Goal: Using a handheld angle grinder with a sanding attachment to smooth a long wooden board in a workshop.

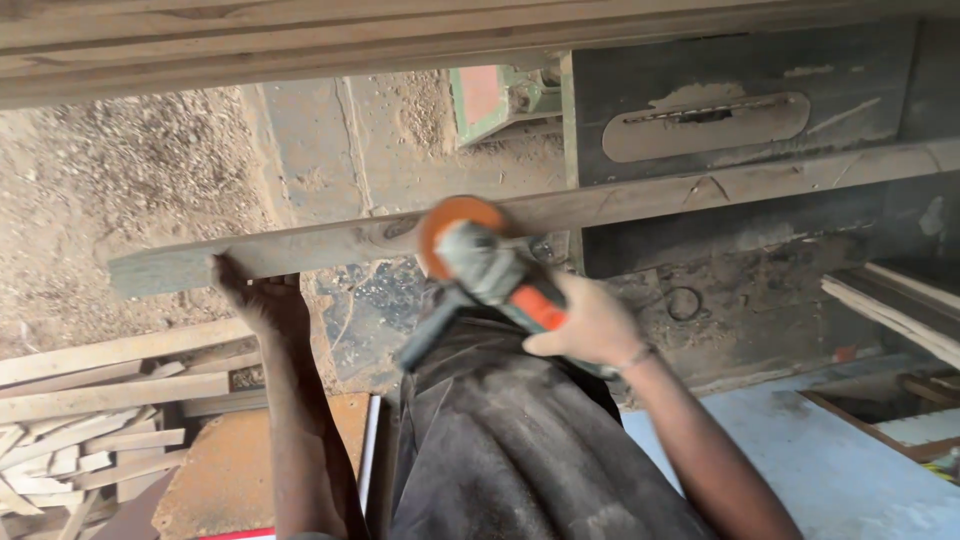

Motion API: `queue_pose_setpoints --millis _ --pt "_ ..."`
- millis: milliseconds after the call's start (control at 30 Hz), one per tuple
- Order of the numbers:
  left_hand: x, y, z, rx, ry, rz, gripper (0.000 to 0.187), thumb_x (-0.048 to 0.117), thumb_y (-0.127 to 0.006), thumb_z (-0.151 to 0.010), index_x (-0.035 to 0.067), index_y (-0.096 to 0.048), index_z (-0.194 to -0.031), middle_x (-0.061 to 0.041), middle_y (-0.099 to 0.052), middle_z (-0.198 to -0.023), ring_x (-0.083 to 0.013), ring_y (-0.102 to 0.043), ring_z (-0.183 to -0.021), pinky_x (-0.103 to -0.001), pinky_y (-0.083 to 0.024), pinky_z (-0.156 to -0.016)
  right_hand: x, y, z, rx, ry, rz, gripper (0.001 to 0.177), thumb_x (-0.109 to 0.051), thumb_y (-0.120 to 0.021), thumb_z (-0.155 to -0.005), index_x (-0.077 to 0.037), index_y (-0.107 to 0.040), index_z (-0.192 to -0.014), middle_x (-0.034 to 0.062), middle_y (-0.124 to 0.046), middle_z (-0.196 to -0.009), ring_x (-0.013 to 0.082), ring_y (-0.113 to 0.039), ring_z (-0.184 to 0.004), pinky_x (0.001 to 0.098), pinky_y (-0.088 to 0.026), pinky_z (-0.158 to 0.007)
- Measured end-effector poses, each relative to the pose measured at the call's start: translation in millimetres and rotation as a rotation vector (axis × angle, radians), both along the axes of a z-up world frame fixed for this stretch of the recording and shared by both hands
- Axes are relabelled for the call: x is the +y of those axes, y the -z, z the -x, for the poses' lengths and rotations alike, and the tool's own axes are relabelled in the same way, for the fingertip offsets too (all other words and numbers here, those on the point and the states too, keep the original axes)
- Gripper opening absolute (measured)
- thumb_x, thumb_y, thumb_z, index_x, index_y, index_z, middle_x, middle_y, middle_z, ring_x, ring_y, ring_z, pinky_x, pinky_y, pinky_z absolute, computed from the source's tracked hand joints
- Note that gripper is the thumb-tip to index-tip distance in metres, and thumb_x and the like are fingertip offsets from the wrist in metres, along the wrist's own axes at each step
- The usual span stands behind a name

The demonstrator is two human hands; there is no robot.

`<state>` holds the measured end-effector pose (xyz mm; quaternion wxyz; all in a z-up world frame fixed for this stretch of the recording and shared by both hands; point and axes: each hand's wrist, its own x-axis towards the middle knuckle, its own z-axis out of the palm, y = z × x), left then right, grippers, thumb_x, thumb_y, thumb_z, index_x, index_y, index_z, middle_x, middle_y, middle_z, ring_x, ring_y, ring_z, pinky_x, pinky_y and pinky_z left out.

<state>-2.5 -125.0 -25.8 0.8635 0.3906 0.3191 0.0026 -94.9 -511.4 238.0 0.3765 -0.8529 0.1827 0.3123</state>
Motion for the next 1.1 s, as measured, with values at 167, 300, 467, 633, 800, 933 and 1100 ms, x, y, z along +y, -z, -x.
queue_pose_setpoints --millis 167,300,467,633,800,933,1100 --pt "-4 -7 2 -0.023 0.033 -0.11 0.104 0.071 -0.069 -0.083 0.021 -0.023 -0.161 -0.011 -0.023 -0.169 -0.0353 -0.03 -0.155 -0.064 -0.035 -0.123 -52 -16 30 0.143 0.154 0.137 0.071 -0.03 -0.09 -0.049 -0.007 -0.069 -0.114 0.0122 -0.078 -0.097 0.0253 -0.076 -0.087 0.0363 -0.057 -0.082" --pt "-1 6 2 0.025 -0.006 -0.125 0.108 0.077 -0.062 -0.084 0.024 -0.014 -0.164 -0.008 -0.012 -0.174 -0.0345 -0.02 -0.159 -0.062 -0.029 -0.126 -89 -22 46 0.119 0.19 0.192 0.067 -0.028 -0.09 -0.053 -0.004 -0.07 -0.112 0.0132 -0.076 -0.092 0.0264 -0.073 -0.083 0.0373 -0.057 -0.08" --pt "-27 1 7 0.073 -0.034 -0.168 0.108 0.078 -0.064 -0.082 0.025 -0.019 -0.164 -0.004 -0.013 -0.173 -0.0327 -0.019 -0.159 -0.056 -0.028 -0.126 -142 -25 64 0.1 0.238 0.194 0.07 -0.027 -0.09 -0.051 -0.004 -0.069 -0.114 0.012 -0.076 -0.094 0.0249 -0.073 -0.085 0.0368 -0.056 -0.081" --pt "-107 -30 22 0.076 0.0 -0.158 0.106 0.069 -0.069 -0.086 0.019 -0.015 -0.162 -0.023 -0.021 -0.166 -0.0422 -0.031 -0.155 -0.055 -0.035 -0.128 -213 -24 80 0.152 0.231 0.228 0.068 -0.028 -0.09 -0.052 -0.004 -0.07 -0.113 0.0124 -0.077 -0.093 0.0254 -0.074 -0.085 0.0358 -0.057 -0.083" --pt "-204 -62 29 0.045 0.164 -0.113 0.106 0.065 -0.075 -0.085 0.011 -0.025 -0.161 -0.027 -0.028 -0.166 -0.0424 -0.035 -0.155 -0.054 -0.03 -0.125 -300 -18 109 0.091 0.278 0.214 0.069 -0.028 -0.09 -0.052 -0.004 -0.07 -0.113 0.0119 -0.076 -0.096 0.0252 -0.072 -0.086 0.0368 -0.056 -0.082" --pt "-250 -55 40 0.088 0.16 -0.065 0.106 0.064 -0.074 -0.081 0.013 -0.025 -0.16 -0.025 -0.03 -0.166 -0.0418 -0.035 -0.152 -0.055 -0.033 -0.125 -365 -11 141 0.131 0.373 0.239 0.063 -0.029 -0.092 -0.051 -0.004 -0.073 -0.106 0.0116 -0.077 -0.095 0.0241 -0.073 -0.085 0.0368 -0.056 -0.08" --pt "-270 -36 47 0.1 0.097 -0.06 0.111 0.063 -0.077 -0.079 0.014 -0.022 -0.162 -0.023 -0.026 -0.166 -0.0414 -0.032 -0.154 -0.057 -0.032 -0.123 -437 -3 179 0.165 0.548 0.205 0.056 -0.027 -0.089 -0.055 -0.006 -0.072 -0.104 0.0108 -0.076 -0.093 0.023 -0.073 -0.08 0.0368 -0.058 -0.074"
